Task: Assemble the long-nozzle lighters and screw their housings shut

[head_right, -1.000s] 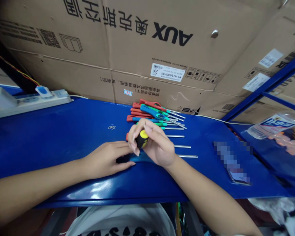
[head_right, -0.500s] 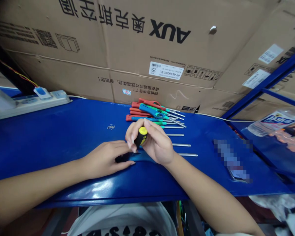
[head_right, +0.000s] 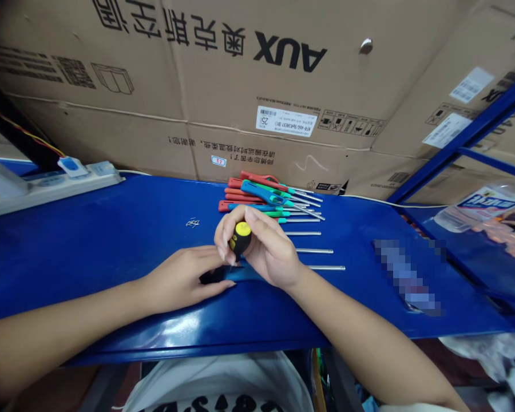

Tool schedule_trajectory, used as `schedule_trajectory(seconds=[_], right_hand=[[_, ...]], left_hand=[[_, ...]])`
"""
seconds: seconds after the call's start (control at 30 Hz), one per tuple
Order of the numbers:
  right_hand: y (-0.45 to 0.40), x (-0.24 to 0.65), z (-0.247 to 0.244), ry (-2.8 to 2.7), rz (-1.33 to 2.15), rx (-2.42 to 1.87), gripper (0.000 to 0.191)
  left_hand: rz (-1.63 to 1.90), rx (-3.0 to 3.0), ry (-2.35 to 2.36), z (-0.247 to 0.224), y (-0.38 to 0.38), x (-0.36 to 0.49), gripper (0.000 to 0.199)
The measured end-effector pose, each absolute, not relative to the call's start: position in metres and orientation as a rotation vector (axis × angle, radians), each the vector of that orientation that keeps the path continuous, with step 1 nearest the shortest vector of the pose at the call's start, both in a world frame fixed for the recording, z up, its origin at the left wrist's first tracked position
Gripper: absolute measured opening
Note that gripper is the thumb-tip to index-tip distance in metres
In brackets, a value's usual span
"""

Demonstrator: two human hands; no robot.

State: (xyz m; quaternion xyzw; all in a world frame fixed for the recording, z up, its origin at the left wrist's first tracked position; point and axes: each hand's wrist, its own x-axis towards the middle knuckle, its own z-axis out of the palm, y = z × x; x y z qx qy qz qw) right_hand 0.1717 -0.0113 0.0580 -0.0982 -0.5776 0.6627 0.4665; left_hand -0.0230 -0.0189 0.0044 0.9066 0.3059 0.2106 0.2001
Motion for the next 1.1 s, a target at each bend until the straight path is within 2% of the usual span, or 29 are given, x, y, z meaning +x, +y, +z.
schedule_trajectory(seconds=[0.13, 0.37, 0.63, 0.83, 1.03, 1.1], right_hand=[[-0.0115, 0.1708, 0.0591, -1.375, 1.656, -0.251, 0.023], [-0.0131, 0.1695, 0.0589, -1.373, 1.687, -0.175, 0.036], [-0.0125, 0.1765, 0.0597, -1.429, 1.688, -0.145, 0.019], [-0.0124, 0.1735, 0.0556, -1.47, 1.623, -0.133, 0.042], [-0.0122, 0.1754, 0.0576, -1.451, 1.685, -0.078, 0.017], [-0.0117, 0.1755, 0.0571, -1.466, 1.666, -0.051, 0.017]], left_hand=[[0.59, 2.539, 0.862, 0.0053, -0.0194, -0.0227, 0.028], [0.601, 2.531, 0.833, 0.0068, -0.0191, -0.022, 0.025], [0.595, 2.538, 0.838, 0.0071, -0.0191, -0.0223, 0.024], [0.636, 2.554, 0.819, 0.005, -0.0185, -0.0221, 0.028], [0.653, 2.554, 0.808, 0.0037, -0.0183, -0.0226, 0.03], [0.653, 2.549, 0.81, 0.0033, -0.0182, -0.0229, 0.029]])
